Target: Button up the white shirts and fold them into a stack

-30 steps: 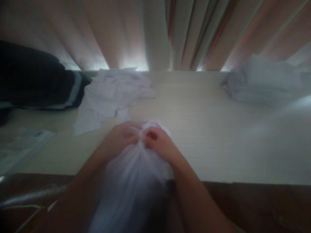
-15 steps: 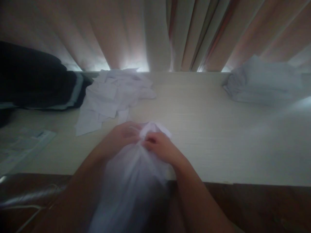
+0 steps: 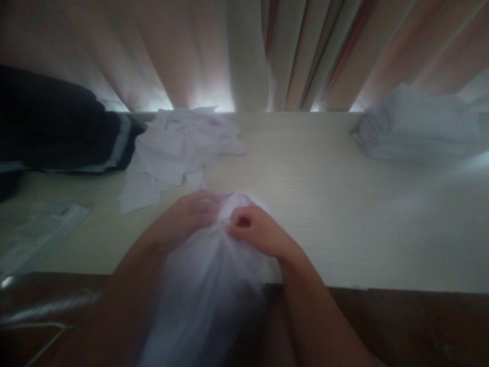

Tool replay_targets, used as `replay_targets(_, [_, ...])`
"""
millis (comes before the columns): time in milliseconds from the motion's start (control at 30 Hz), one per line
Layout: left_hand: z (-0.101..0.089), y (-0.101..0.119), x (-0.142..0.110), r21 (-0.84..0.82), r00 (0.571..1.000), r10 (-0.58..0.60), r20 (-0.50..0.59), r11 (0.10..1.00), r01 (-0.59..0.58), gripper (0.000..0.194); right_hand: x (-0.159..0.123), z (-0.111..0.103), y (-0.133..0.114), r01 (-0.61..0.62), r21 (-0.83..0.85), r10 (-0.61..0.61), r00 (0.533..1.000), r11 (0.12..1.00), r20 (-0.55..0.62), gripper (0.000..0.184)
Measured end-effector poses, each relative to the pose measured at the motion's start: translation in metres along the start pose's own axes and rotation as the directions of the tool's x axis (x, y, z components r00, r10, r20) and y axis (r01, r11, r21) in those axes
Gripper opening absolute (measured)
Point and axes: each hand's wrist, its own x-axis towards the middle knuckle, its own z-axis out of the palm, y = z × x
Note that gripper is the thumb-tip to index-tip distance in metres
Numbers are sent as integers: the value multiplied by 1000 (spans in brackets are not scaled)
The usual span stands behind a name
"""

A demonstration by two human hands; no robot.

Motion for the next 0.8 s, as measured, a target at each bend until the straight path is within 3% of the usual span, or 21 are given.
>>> replay_targets(233, [-5, 2, 2, 182, 1000, -3, -29, 983, 8, 19, 0, -2, 0, 3, -26, -4, 1000, 1000, -29, 26])
replay_targets(367, [-5, -1, 4, 353, 991, -25, 134, 935, -24, 32, 1, 0, 0, 17, -48, -20, 999, 999, -48, 25])
replay_targets(467, [-5, -1, 3, 382, 975, -15, 222, 921, -73, 29, 1, 1, 0, 24, -55, -28, 998, 998, -58, 24])
replay_targets(800, [-3, 3, 3, 308, 991, 24, 128, 949, -62, 18, 1, 1, -1, 21, -67, -23, 999, 998, -35, 26])
